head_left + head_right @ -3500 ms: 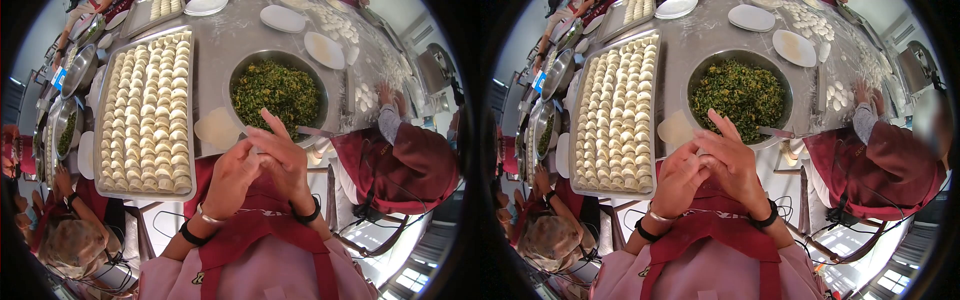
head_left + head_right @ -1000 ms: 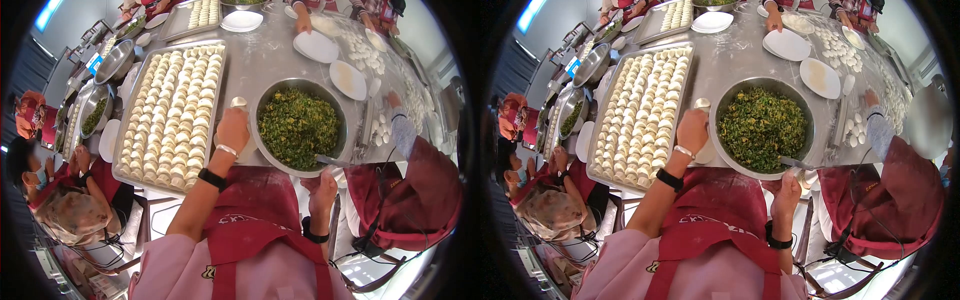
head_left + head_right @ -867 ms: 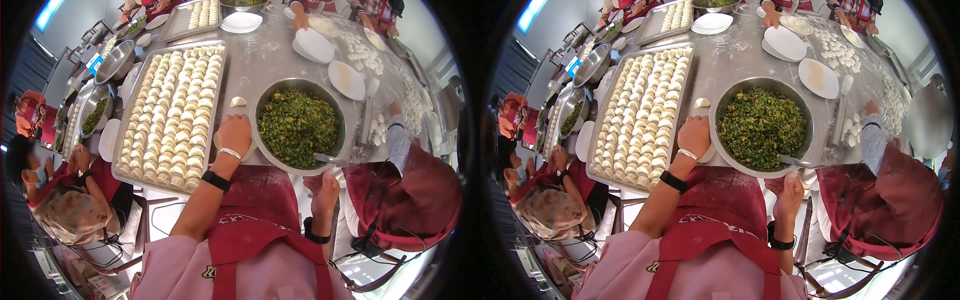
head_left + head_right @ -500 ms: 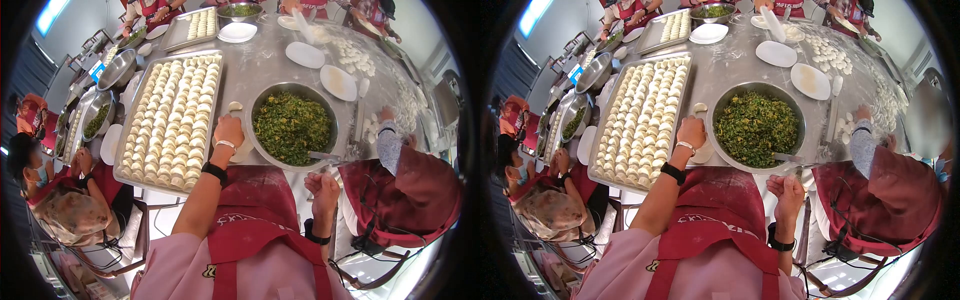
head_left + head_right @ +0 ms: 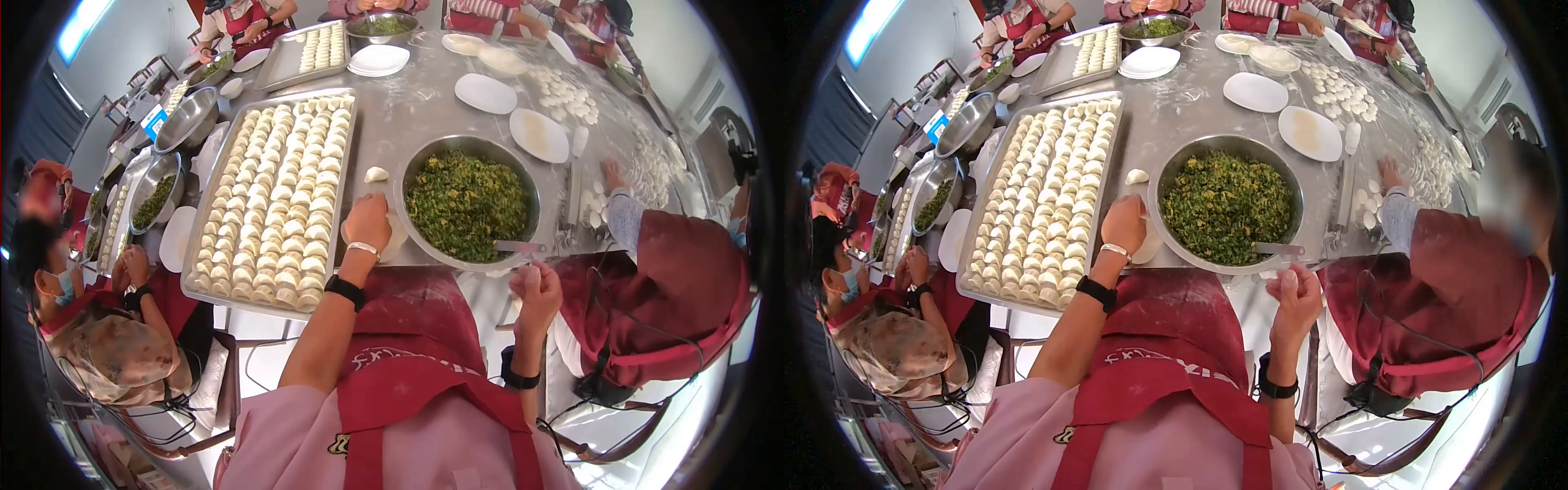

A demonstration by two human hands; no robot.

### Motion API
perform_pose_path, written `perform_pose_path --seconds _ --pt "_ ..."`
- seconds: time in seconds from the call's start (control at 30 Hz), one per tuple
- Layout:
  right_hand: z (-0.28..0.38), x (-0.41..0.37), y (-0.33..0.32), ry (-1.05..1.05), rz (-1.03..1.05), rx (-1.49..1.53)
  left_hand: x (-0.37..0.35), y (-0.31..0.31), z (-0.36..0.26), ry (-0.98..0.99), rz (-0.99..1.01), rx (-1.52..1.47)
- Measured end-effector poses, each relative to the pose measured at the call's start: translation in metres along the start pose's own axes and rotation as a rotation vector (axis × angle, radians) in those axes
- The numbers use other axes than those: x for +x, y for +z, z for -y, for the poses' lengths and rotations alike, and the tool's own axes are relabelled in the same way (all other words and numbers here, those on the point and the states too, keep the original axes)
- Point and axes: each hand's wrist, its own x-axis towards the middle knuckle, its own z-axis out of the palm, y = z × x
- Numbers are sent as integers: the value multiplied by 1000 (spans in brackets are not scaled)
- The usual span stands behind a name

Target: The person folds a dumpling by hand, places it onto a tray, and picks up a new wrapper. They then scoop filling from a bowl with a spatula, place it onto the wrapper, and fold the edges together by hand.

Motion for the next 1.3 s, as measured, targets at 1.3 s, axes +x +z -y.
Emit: perform_pose_path --seconds 1.3 --pt "21 58 94 -180 138 -416 -68 -61 -33 -444 436 -1912"
